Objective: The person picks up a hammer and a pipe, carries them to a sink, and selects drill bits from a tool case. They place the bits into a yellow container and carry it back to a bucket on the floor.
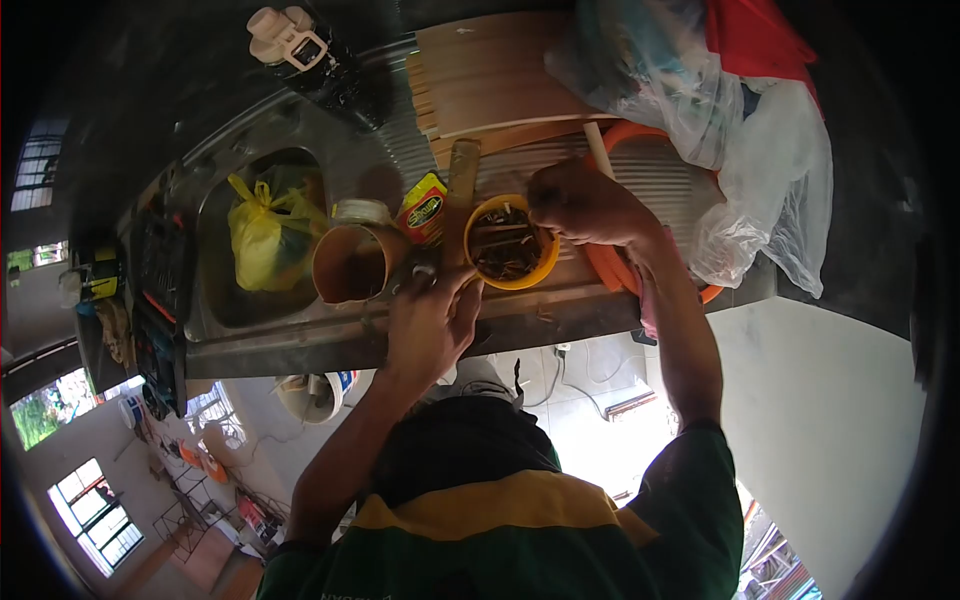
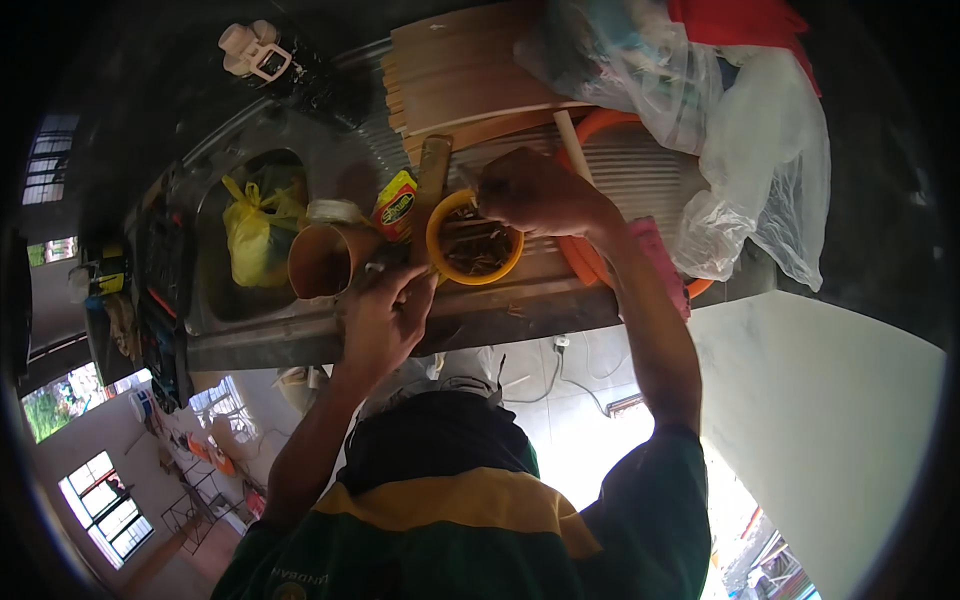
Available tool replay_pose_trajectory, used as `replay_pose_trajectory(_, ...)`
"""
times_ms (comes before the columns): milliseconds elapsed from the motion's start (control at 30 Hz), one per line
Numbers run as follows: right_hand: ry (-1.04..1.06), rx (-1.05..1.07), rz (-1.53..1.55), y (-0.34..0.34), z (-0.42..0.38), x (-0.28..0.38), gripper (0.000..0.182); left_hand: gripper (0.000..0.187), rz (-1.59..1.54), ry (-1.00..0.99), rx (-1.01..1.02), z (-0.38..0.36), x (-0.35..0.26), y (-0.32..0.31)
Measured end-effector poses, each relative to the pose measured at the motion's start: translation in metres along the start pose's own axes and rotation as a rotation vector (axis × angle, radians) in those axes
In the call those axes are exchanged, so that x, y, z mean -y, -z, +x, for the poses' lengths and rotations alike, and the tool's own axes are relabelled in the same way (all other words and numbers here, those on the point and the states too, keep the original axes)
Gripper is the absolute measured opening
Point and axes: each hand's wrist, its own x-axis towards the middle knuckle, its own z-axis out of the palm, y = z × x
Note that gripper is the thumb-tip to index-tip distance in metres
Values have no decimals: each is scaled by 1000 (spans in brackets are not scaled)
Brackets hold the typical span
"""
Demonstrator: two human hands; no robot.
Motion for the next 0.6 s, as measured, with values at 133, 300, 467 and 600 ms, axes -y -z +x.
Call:
replay_pose_trajectory(133,-59,-198,811,-6,-42,-4,17,11,-18,-332,96,44,14,-33)
replay_pose_trajectory(300,-22,-427,985,-49,-89,-27,18,12,323,-295,580,87,6,-65)
replay_pose_trajectory(467,-49,-499,1073,-88,-124,-43,17,16,620,-231,536,91,6,-90)
replay_pose_trajectory(600,-33,-511,1151,-104,-140,-44,14,15,592,-229,467,88,11,-90)
